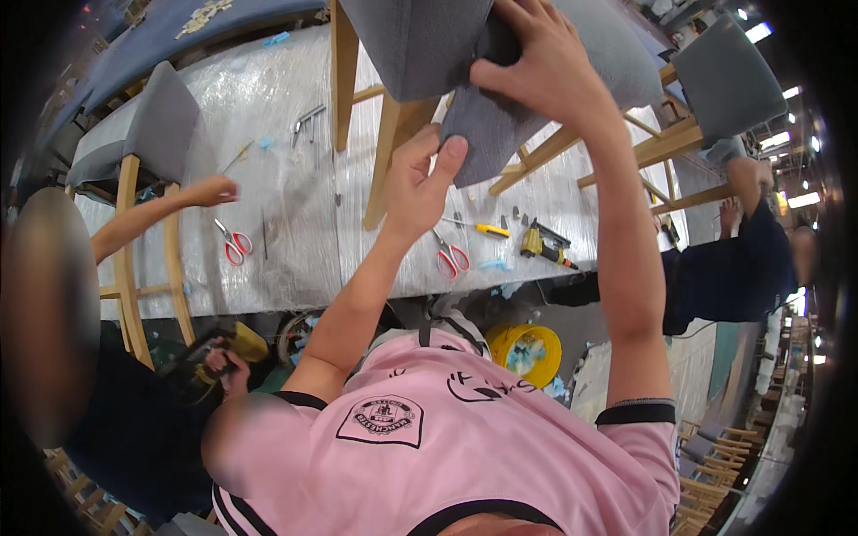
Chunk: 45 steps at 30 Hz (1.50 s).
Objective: The person stretches and secures gray fabric over a wooden chair frame using a staple gun, scissors, and a screwdriver. They repeatedly pull the fabric taut, staple it to the underside, trim excess material, and adjust the fit around the seat and backrest.
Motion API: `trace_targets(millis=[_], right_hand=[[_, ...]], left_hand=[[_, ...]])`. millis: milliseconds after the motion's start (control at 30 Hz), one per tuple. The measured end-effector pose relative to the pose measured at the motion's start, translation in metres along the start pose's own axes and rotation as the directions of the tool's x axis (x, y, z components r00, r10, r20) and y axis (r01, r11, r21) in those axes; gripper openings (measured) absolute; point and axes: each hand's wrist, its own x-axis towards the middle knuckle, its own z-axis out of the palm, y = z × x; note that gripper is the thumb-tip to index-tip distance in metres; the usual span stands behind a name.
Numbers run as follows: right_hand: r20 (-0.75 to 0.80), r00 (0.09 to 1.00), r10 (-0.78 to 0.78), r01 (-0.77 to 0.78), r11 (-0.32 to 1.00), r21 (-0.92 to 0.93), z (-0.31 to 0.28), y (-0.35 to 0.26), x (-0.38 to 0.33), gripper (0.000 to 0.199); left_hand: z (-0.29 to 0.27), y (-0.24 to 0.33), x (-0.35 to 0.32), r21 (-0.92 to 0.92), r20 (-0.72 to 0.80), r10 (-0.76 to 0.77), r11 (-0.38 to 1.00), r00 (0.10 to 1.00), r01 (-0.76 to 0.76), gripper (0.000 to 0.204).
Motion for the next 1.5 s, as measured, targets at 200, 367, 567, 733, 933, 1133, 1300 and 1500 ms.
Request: trace_targets(millis=[200, 367, 567, 733, 933, 1133, 1300, 1500], right_hand=[[-0.077, 0.996, -0.047, 0.048, 0.999, 0.005, -0.002, -0.005, 0.000, 0.086], [-0.158, 0.986, -0.046, 0.027, 0.993, -0.119, 0.008, -0.014, 0.003, 0.072], [-0.216, 0.967, -0.138, 0.065, 0.947, -0.315, 0.025, 0.004, 0.004, 0.064], [0.235, 0.903, -0.360, 0.345, 0.933, 0.107, -0.064, -0.020, -0.001, 0.028], [0.658, 0.480, -0.581, 0.720, 0.689, 0.084, -0.040, -0.036, 0.038, 0.011], [0.623, 0.341, -0.704, 0.799, 0.566, 0.203, -0.022, -0.039, 0.051, 0.014], [0.790, 0.340, -0.511, 0.806, 0.591, 0.036, -0.048, -0.069, 0.053, 0.038], [0.601, 0.172, -0.781, 0.945, 0.303, 0.123, -0.052, -0.040, 0.033, 0.018]], left_hand=[[0.023, 0.016, 0.003, 0.098, -0.230, 0.274, 0.961, 0.934, -0.258, 0.037], [0.038, 0.039, 0.006, 0.089, -0.092, 0.064, 0.995, 0.994, -0.055, 0.035], [0.065, 0.030, -0.015, -0.301, -0.168, -0.051, 0.954, 0.984, -0.002, 0.044], [0.053, 0.010, -0.006, -0.225, -0.230, 0.069, 0.967, 0.971, -0.122, 0.042], [0.052, -0.008, -0.013, -0.260, -0.337, 0.175, 0.927, 0.925, -0.270, 0.028], [0.077, -0.008, -0.003, -0.238, -0.466, 0.033, 0.958, 0.884, -0.161, 0.029], [0.072, -0.035, -0.026, 0.079, -0.323, -0.032, 0.995, 0.946, 0.061, 0.028], [0.066, -0.056, -0.064, -0.117, -0.727, 0.241, 0.879, 0.643, -0.463, 0.028]])
